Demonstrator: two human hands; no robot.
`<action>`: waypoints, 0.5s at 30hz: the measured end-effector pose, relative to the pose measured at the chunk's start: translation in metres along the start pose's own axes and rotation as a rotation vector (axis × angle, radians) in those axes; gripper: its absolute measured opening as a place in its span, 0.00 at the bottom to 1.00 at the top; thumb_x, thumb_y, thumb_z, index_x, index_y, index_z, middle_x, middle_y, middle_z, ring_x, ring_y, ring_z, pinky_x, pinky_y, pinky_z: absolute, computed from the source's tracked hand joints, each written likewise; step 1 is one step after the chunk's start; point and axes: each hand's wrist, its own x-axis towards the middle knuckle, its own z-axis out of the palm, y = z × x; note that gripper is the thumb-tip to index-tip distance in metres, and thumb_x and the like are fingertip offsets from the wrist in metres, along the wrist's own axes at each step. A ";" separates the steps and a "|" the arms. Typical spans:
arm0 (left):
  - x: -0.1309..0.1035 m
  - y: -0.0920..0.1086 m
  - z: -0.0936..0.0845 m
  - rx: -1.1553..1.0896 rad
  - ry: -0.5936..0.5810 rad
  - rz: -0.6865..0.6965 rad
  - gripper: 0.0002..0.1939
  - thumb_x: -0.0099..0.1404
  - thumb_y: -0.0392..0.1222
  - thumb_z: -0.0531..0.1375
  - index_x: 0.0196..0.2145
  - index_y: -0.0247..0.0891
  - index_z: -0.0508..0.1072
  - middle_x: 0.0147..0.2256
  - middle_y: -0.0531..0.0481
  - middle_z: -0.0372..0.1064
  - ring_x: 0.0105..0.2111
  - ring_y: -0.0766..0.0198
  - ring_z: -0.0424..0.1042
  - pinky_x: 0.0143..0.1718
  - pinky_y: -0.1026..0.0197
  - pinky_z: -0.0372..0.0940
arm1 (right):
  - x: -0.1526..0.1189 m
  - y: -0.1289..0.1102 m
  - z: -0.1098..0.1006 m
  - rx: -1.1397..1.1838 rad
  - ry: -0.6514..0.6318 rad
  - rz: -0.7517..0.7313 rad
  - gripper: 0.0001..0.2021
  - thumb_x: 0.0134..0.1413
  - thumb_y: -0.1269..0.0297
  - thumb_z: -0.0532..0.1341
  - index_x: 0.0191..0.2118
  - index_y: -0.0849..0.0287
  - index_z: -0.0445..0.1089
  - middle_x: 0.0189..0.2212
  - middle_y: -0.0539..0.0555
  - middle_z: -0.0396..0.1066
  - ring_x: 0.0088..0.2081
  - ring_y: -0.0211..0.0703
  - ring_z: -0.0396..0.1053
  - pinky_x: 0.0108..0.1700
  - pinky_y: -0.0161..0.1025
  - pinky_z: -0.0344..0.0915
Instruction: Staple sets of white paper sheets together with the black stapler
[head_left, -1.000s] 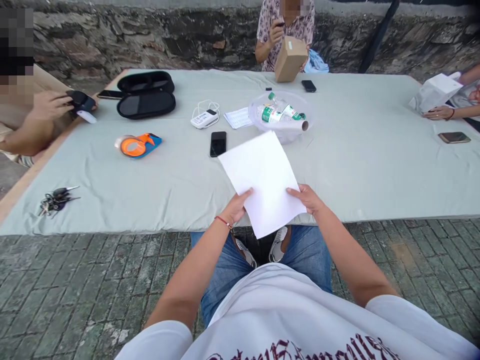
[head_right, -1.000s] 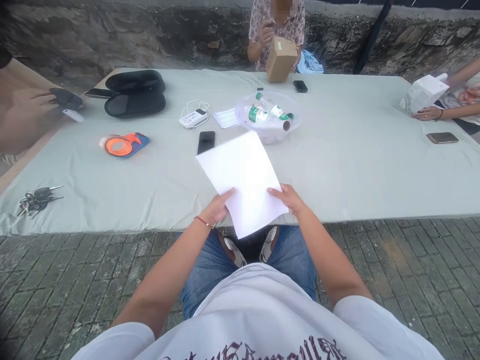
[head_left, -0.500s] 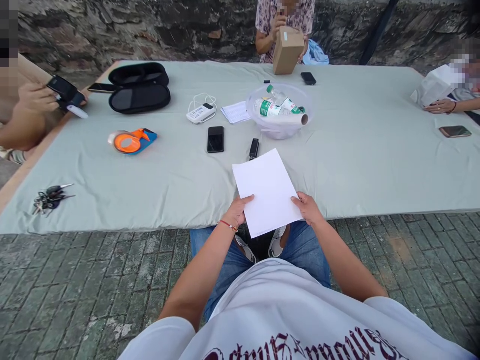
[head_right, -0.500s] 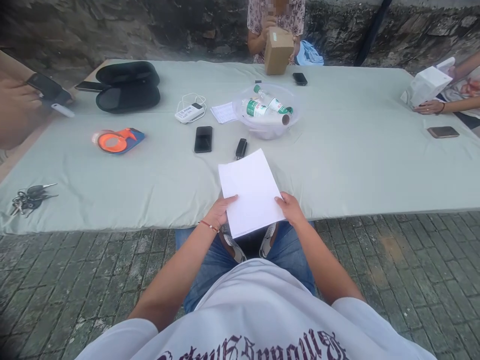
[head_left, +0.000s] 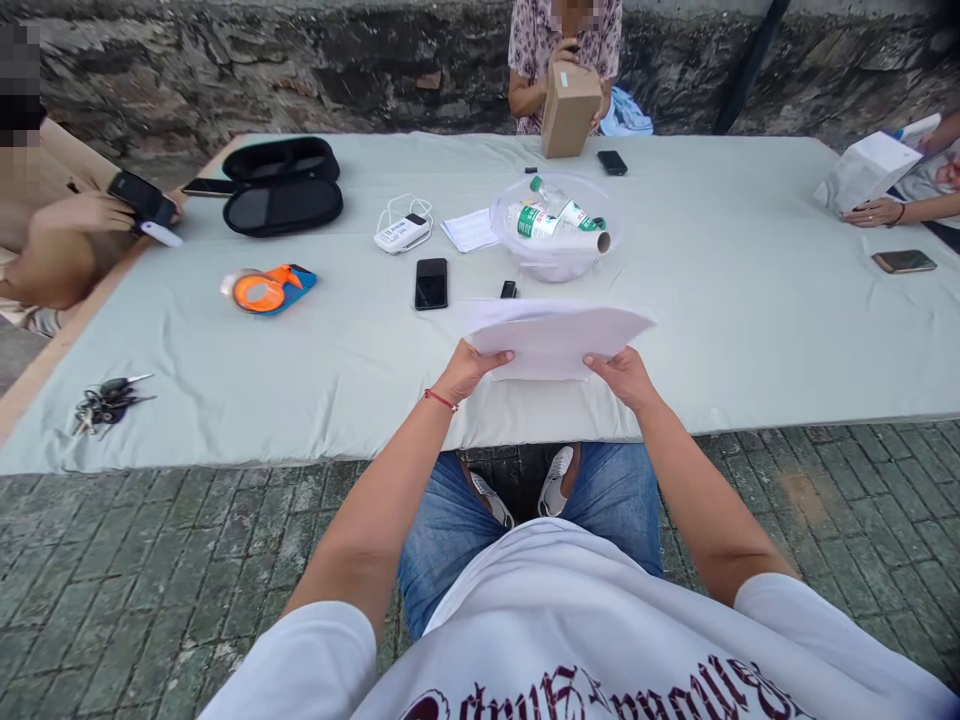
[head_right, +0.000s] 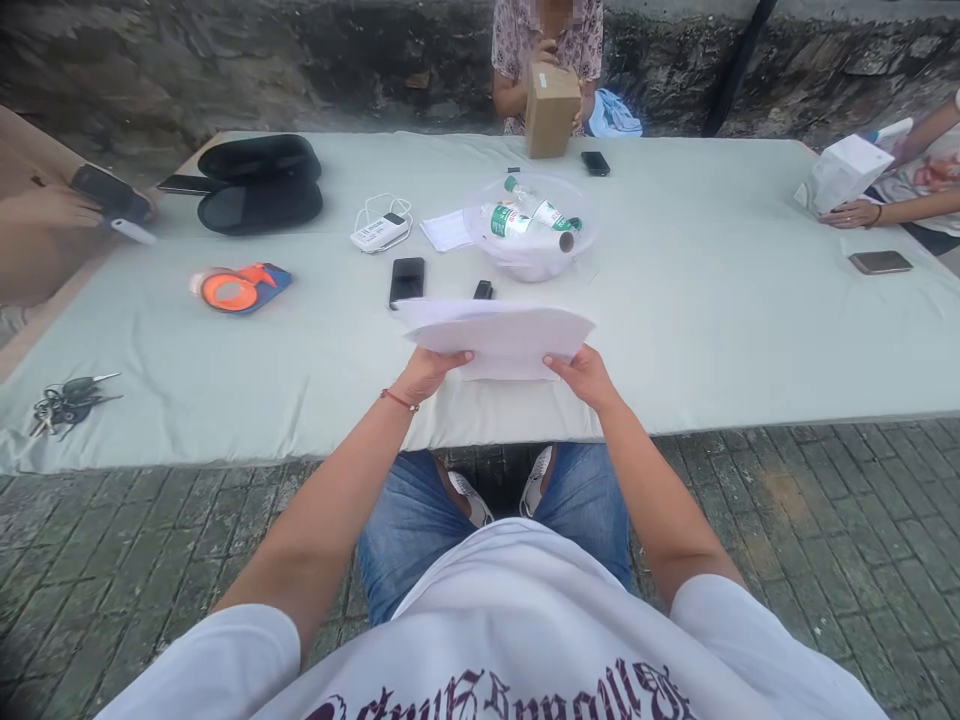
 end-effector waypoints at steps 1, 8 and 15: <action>0.001 -0.002 0.000 0.031 -0.018 -0.013 0.35 0.46 0.48 0.76 0.51 0.34 0.76 0.50 0.39 0.76 0.55 0.47 0.71 0.60 0.45 0.64 | 0.002 0.000 0.002 0.008 0.015 0.000 0.22 0.50 0.52 0.71 0.50 0.52 0.75 0.50 0.53 0.77 0.54 0.50 0.72 0.61 0.51 0.65; 0.006 -0.002 -0.011 0.113 -0.080 0.009 0.28 0.47 0.46 0.75 0.46 0.34 0.81 0.46 0.40 0.78 0.53 0.44 0.73 0.56 0.48 0.67 | 0.016 -0.014 -0.007 0.020 -0.012 -0.018 0.21 0.45 0.51 0.73 0.46 0.53 0.78 0.47 0.54 0.78 0.50 0.52 0.74 0.55 0.50 0.70; 0.006 -0.020 -0.015 0.077 -0.070 -0.204 0.16 0.50 0.45 0.71 0.37 0.34 0.82 0.39 0.41 0.80 0.43 0.49 0.78 0.49 0.49 0.70 | 0.022 -0.030 -0.009 -0.036 -0.145 -0.027 0.16 0.50 0.49 0.69 0.41 0.53 0.80 0.43 0.54 0.79 0.48 0.51 0.76 0.54 0.48 0.70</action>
